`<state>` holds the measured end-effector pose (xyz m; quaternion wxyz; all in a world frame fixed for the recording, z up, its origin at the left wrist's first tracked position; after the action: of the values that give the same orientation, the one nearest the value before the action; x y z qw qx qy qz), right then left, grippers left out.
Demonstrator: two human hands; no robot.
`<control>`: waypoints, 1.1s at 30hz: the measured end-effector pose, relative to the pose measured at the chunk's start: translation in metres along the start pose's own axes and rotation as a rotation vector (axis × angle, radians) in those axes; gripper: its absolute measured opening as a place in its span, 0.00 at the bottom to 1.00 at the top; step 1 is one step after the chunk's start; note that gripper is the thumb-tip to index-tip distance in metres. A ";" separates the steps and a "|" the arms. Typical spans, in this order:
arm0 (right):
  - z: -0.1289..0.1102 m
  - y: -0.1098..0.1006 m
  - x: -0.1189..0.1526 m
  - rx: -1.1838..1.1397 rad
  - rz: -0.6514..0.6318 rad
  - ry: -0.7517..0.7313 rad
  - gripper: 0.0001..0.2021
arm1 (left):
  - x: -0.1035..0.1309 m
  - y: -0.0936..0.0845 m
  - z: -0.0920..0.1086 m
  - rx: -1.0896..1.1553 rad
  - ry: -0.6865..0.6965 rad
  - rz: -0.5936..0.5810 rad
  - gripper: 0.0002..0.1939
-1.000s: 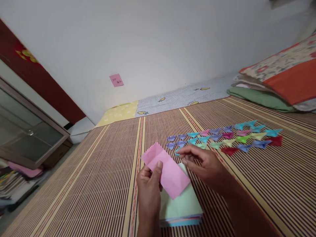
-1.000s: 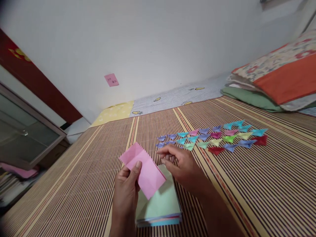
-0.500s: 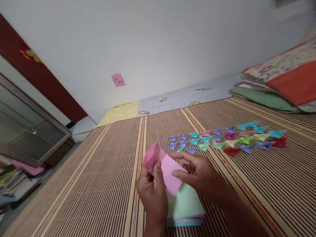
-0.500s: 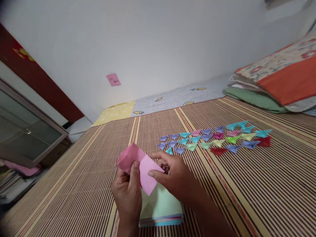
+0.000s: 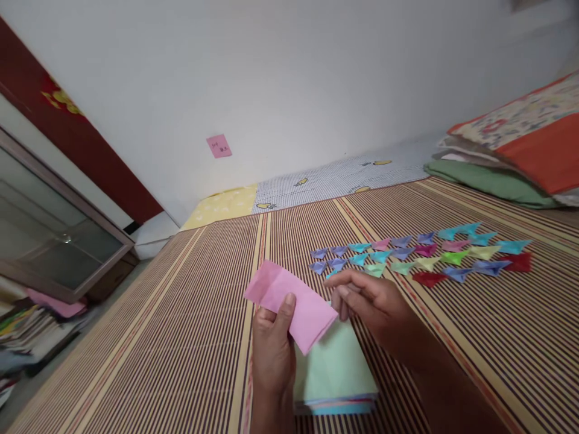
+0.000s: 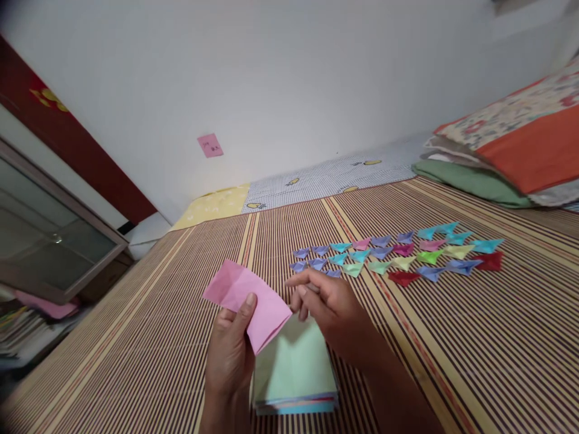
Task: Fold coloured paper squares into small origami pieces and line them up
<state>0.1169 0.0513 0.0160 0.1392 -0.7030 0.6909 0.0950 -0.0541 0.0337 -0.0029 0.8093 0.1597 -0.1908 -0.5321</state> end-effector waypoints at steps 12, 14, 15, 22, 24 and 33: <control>-0.021 0.012 0.008 0.140 -0.178 -0.507 0.11 | 0.002 0.005 0.004 0.127 -0.179 -0.066 0.16; -0.019 0.013 0.008 0.123 -0.215 -0.469 0.09 | 0.002 0.004 0.006 0.184 -0.204 -0.032 0.15; -0.018 0.014 0.008 0.111 -0.230 -0.445 0.08 | 0.002 0.003 0.006 0.208 -0.212 -0.016 0.16; -0.011 0.019 0.009 0.139 -0.200 -0.347 0.08 | 0.005 0.002 0.002 0.228 -0.199 0.023 0.18; -0.012 0.021 0.010 0.183 -0.191 -0.326 0.10 | 0.005 0.003 0.002 0.208 -0.197 -0.015 0.18; -0.011 0.020 0.009 0.419 0.159 -0.339 0.16 | 0.011 0.008 0.002 0.186 -0.108 -0.084 0.22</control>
<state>0.0963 0.0395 0.0221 0.3871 -0.5768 0.7152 0.0769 -0.0446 0.0263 0.0039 0.7565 0.2134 -0.2757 -0.5533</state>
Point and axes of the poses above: each hand's wrist, its own x-axis away from the middle knuckle, its own y-axis out of the palm, z = x × y, the point moved 3 cm from there along -x, towards the middle knuckle, and after that the axes turned 10 degrees about z, right-handed, at the moved point
